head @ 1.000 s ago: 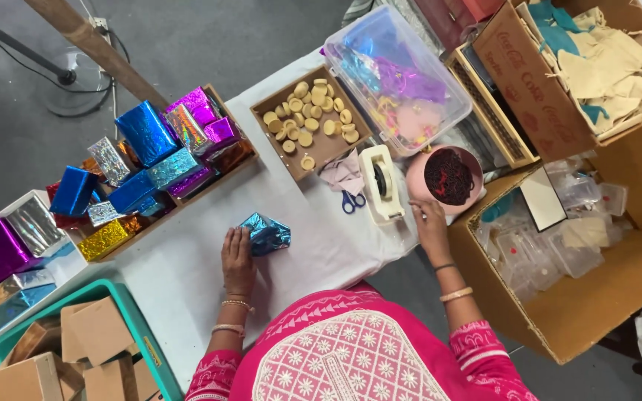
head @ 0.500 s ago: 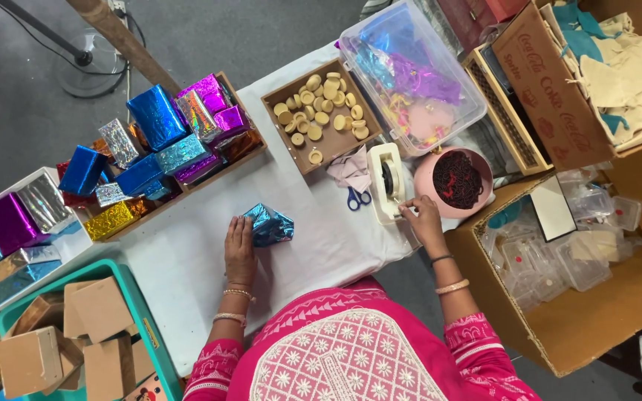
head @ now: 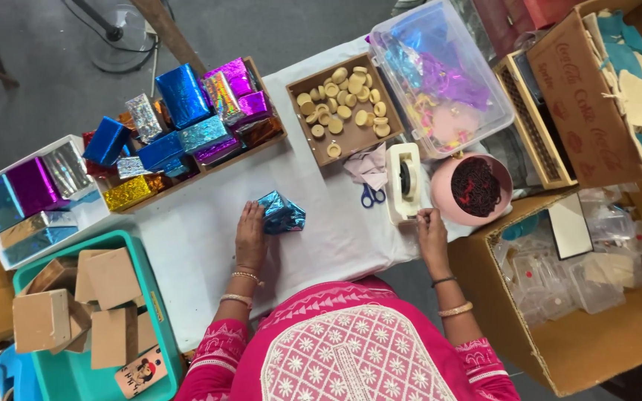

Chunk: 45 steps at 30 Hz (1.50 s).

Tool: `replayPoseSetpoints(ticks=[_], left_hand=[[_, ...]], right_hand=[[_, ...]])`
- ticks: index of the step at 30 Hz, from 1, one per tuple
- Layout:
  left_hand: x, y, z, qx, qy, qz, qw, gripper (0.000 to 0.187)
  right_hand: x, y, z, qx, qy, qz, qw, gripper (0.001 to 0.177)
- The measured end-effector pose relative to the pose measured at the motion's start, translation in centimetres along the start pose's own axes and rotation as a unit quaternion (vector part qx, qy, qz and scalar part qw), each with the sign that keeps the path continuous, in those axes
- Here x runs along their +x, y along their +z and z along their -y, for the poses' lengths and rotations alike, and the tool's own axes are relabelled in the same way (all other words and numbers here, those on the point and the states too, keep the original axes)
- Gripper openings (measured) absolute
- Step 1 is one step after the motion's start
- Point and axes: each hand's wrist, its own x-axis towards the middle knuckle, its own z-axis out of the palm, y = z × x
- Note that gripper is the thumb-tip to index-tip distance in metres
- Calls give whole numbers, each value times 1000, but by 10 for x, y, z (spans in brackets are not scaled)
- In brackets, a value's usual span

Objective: The recorder is wrapping small cardboard boxes in colorful metallic gift wrap at a packing station.

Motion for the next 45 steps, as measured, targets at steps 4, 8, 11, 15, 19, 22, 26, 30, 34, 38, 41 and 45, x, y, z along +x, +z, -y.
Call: replayPoseSetpoints(ticks=[4, 8, 11, 15, 19, 22, 26, 30, 34, 38, 41, 45], left_hand=[[-1, -2, 0, -5, -1, 9, 1000, 49], [0, -2, 0, -12, 0, -7, 1000, 45], [2, -3, -2, -13, -2, -10, 1000, 44], [1, -3, -2, -10, -6, -12, 1000, 42], [2, -2, -2, -8, -10, -13, 1000, 40], [-1, 2, 2, -12, -5, -17, 1000, 40], [-1, 0, 2, -7, 1, -18, 1000, 41], [-2, 3, 1, -7, -8, -17, 1000, 40], [-1, 2, -1, -7, -16, -17, 1000, 39], [1, 2, -2, 0, -17, -15, 1000, 39], [2, 5, -1, 0, -11, -17, 1000, 39], [1, 3, -1, -1, 3, -22, 1000, 46]], right_hand=[[-15, 4, 2, 16, 21, -24, 999, 16], [-22, 19, -20, 120, 89, -43, 988, 26], [-27, 37, -47, 226, 86, -42, 969, 21], [-31, 49, -50, 335, 99, -49, 936, 14], [-27, 62, -57, 406, 104, -51, 906, 11], [-26, 70, -55, 425, 105, -47, 898, 11], [-27, 85, -65, 397, 48, -88, 913, 14], [-28, 81, -58, 303, 44, -110, 946, 16], [-26, 77, -54, 252, 34, -103, 962, 15], [-27, 76, -52, 202, -3, -123, 972, 14], [-28, 73, -49, 163, -4, -130, 978, 15], [-25, 79, -70, 141, -9, -114, 983, 16]])
